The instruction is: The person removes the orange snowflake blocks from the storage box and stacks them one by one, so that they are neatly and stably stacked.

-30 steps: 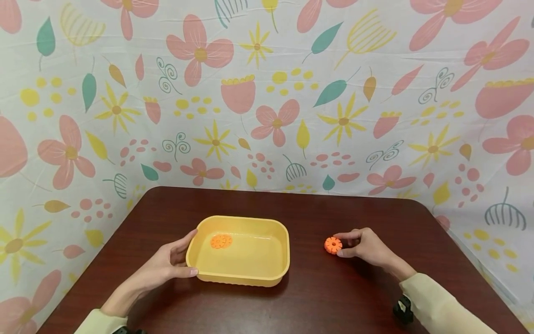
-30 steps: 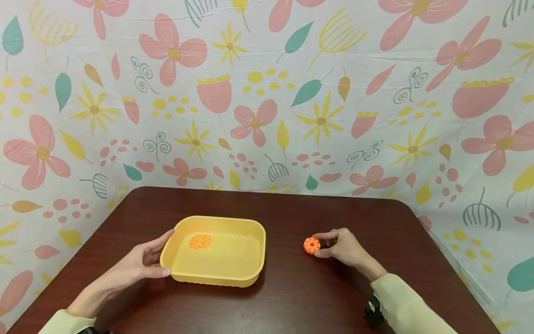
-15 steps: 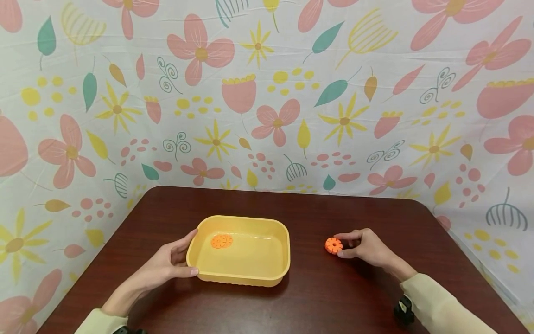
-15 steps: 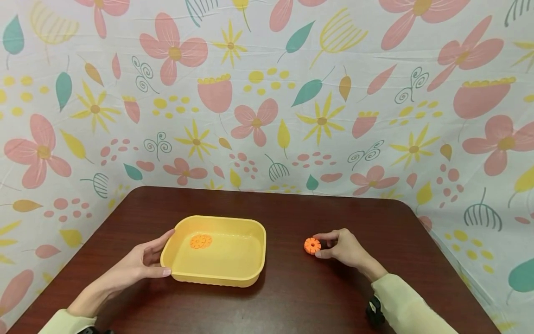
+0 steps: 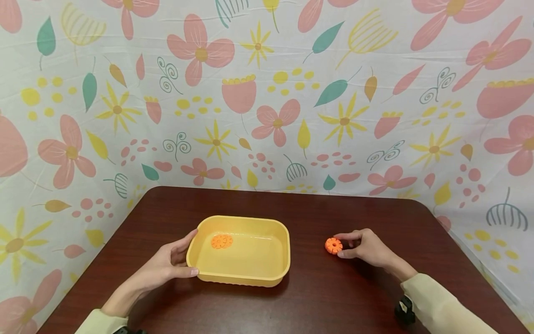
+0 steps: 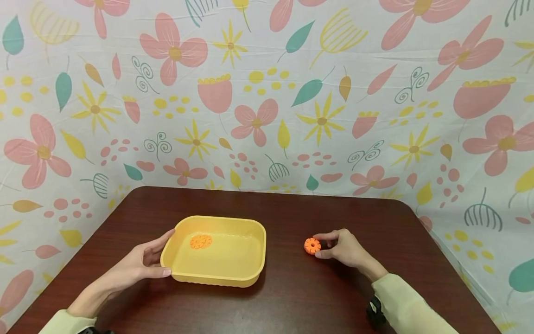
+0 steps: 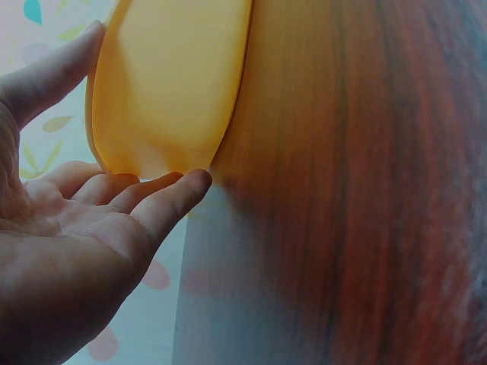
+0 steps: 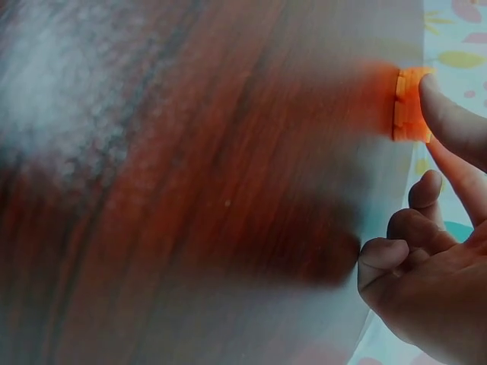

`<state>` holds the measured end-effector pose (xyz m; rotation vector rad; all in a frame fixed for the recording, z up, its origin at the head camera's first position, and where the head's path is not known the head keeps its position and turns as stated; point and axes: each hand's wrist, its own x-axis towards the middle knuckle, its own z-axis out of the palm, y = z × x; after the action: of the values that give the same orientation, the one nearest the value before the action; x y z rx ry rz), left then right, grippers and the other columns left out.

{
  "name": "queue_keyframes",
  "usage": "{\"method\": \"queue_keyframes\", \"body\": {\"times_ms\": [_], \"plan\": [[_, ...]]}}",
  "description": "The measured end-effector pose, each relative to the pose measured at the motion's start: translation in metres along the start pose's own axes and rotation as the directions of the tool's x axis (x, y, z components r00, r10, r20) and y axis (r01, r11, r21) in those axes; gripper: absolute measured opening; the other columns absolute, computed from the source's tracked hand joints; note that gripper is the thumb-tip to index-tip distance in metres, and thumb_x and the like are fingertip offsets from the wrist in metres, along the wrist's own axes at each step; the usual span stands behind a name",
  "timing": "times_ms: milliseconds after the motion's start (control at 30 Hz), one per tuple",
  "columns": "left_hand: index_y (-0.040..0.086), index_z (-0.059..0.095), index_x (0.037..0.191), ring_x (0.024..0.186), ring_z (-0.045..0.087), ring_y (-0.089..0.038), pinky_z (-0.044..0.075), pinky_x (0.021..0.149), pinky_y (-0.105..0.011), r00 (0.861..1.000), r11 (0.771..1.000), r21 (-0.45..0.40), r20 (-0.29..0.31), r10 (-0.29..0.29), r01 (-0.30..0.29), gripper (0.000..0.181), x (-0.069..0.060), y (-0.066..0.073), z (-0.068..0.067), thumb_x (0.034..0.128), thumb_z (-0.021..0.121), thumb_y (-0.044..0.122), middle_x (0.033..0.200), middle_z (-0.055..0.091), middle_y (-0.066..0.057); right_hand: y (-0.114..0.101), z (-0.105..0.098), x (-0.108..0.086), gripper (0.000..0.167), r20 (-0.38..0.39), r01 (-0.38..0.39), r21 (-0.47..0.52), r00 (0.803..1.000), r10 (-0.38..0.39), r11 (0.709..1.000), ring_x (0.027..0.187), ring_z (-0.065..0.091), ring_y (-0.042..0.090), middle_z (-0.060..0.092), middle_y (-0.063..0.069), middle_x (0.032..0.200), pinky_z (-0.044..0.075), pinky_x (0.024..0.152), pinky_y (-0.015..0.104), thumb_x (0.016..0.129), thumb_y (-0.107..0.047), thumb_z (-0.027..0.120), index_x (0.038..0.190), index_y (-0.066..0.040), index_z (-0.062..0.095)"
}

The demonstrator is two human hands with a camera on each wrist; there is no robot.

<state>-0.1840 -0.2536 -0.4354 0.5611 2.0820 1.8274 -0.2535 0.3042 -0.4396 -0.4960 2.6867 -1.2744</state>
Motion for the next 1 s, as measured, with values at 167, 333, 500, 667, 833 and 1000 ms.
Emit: {"method": "queue_keyframes", "body": {"times_ms": [167, 333, 500, 667, 833, 1000], "plan": [[-0.001, 0.011, 0.167, 0.144, 0.039, -0.050, 0.052, 0.102, -0.033, 1.000, 1.000, -0.001, 0.002, 0.001, -0.001, 0.100, 0.000, -0.001, 0.000, 0.0931, 0.078, 0.001, 0.170, 0.017, -0.027, -0.002, -0.001, -0.001, 0.051, 0.002, -0.003, 0.001, 1.000, 0.003, 1.000, 0.075, 0.046, 0.021, 0.052, 0.006, 0.080, 0.035, 0.059, 0.027, 0.084, -0.014, 0.091, 0.130, 0.000, 0.074], [-0.001, 0.011, 0.168, 0.144, 0.040, -0.049, 0.052, 0.103, -0.033, 1.000, 1.000, -0.003, 0.003, 0.007, -0.007, 0.099, 0.000, -0.001, 0.000, 0.0934, 0.077, 0.000, 0.170, 0.018, -0.026, -0.005, -0.007, -0.001, 0.050, -0.004, 0.030, -0.019, 1.000, -0.030, 0.999, 0.072, 0.046, 0.019, 0.052, 0.005, 0.078, 0.034, 0.056, 0.027, 0.082, -0.013, 0.092, 0.128, 0.001, 0.075], [-0.001, 0.012, 0.168, 0.144, 0.040, -0.047, 0.052, 0.103, -0.033, 1.000, 1.000, -0.007, 0.002, 0.008, -0.008, 0.098, 0.001, -0.001, 0.000, 0.0932, 0.076, -0.002, 0.170, 0.018, -0.026, -0.015, -0.015, 0.001, 0.046, -0.005, 0.070, -0.066, 0.997, -0.071, 0.995, 0.068, 0.044, 0.017, 0.052, 0.005, 0.078, 0.034, 0.054, 0.026, 0.083, -0.014, 0.091, 0.123, 0.003, 0.076], [-0.001, 0.012, 0.168, 0.144, 0.040, -0.048, 0.052, 0.102, -0.034, 1.000, 1.000, -0.010, 0.006, 0.010, -0.010, 0.099, 0.001, 0.000, 0.001, 0.0930, 0.076, -0.002, 0.170, 0.018, -0.027, -0.035, -0.021, 0.005, 0.039, 0.018, 0.100, -0.100, 0.995, -0.099, 0.990, 0.062, 0.040, 0.014, 0.050, 0.002, 0.074, 0.032, 0.052, 0.027, 0.084, -0.014, 0.090, 0.118, 0.001, 0.078], [0.000, 0.012, 0.168, 0.146, 0.036, -0.050, 0.051, 0.104, -0.034, 1.000, 1.000, 0.007, 0.002, 0.008, -0.008, 0.099, 0.001, 0.000, 0.000, 0.0930, 0.077, -0.001, 0.170, 0.017, -0.026, -0.064, -0.021, 0.015, 0.027, 0.054, 0.161, -0.151, 0.986, -0.155, 0.975, 0.068, 0.045, 0.016, 0.060, -0.002, 0.080, 0.038, 0.055, 0.027, 0.085, -0.020, 0.090, 0.109, -0.009, 0.082], [0.001, 0.012, 0.168, 0.146, 0.036, -0.050, 0.051, 0.104, -0.035, 1.000, 1.000, 0.020, 0.005, 0.009, -0.009, 0.099, 0.001, 0.000, -0.001, 0.0935, 0.077, 0.000, 0.171, 0.017, -0.025, -0.093, -0.011, 0.028, 0.020, 0.103, 0.175, -0.176, 0.982, -0.158, 0.969, 0.078, 0.053, 0.021, 0.067, 0.001, 0.089, 0.046, 0.063, 0.028, 0.086, -0.023, 0.090, 0.102, -0.016, 0.083]]}}
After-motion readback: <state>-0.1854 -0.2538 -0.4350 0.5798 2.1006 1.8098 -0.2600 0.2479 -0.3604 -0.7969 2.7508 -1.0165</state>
